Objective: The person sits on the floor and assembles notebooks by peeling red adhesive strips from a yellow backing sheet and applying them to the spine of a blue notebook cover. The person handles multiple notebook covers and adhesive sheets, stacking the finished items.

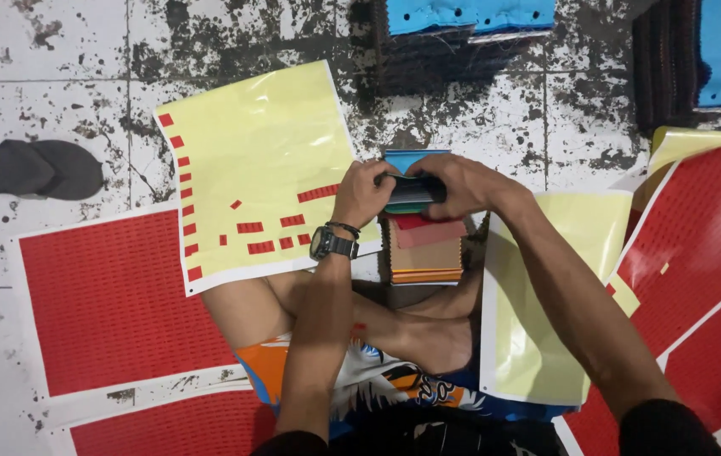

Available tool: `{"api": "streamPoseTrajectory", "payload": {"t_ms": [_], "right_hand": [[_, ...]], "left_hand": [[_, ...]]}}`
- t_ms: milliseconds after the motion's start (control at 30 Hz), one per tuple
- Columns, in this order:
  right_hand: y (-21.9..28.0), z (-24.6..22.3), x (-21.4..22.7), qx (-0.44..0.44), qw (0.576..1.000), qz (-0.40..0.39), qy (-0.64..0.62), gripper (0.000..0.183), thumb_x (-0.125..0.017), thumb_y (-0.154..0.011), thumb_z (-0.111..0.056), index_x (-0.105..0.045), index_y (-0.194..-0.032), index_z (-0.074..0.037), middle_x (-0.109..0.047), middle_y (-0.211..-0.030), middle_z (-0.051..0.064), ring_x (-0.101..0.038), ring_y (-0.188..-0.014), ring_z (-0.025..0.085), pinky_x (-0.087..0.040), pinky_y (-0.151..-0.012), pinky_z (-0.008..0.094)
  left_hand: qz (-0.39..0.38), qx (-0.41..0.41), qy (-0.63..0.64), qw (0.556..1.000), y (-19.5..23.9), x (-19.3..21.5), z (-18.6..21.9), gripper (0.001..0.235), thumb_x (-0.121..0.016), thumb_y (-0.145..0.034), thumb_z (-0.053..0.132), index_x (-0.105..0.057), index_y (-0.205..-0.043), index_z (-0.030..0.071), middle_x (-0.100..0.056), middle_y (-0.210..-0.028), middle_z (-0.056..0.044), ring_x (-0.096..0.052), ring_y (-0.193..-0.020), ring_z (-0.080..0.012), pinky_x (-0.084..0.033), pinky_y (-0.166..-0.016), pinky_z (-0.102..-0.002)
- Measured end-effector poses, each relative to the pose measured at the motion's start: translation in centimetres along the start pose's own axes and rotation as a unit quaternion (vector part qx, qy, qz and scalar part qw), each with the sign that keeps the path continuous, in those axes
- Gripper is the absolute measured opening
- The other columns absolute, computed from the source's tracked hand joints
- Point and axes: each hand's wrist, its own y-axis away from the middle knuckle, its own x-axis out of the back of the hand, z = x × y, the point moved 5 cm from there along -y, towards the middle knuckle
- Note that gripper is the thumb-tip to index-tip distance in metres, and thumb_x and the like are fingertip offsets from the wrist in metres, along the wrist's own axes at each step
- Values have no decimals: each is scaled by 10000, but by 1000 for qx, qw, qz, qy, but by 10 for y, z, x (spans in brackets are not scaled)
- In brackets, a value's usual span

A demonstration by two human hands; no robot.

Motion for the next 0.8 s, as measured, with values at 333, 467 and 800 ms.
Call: {"api": "streamPoseTrajectory", "payload": {"t_ms": [333,467,800], "right_hand": [[-15,-12,-16,88,966,-58,235,839,-723,-729,-304,-341,-1460,-153,-644,-1157,141,-649,-1098,417,-554,-931,584],[-24,-2,-7,39,981,-59,179,685,-670,-860,-258,-303,-1433,-178,-673,-1112,187,-676,-1074,461,-545,-946,623],[-3,28,-1,133,976,128,112,796,-812,-628,-293,-566,-1382,-229,-524,-1412,92,-509,-1277,453,-499,-1023,579]], "left_hand": [[-71,161,65,982,-5,-5,-10,261,-549,-882,267,-766,-1023,305,-763,-968,-87,-697,-998,-391,-543,-928,-486],[-90,241,177,950,0,5,1,442,-431,-866,360,-710,-1203,291,-717,-988,-144,-657,-1044,-375,-487,-989,-477],[-144,246,197,938,8,8,11,780,-638,-702,197,-463,-1462,233,-697,-1206,-85,-643,-1096,-252,-494,-981,-433]]}}
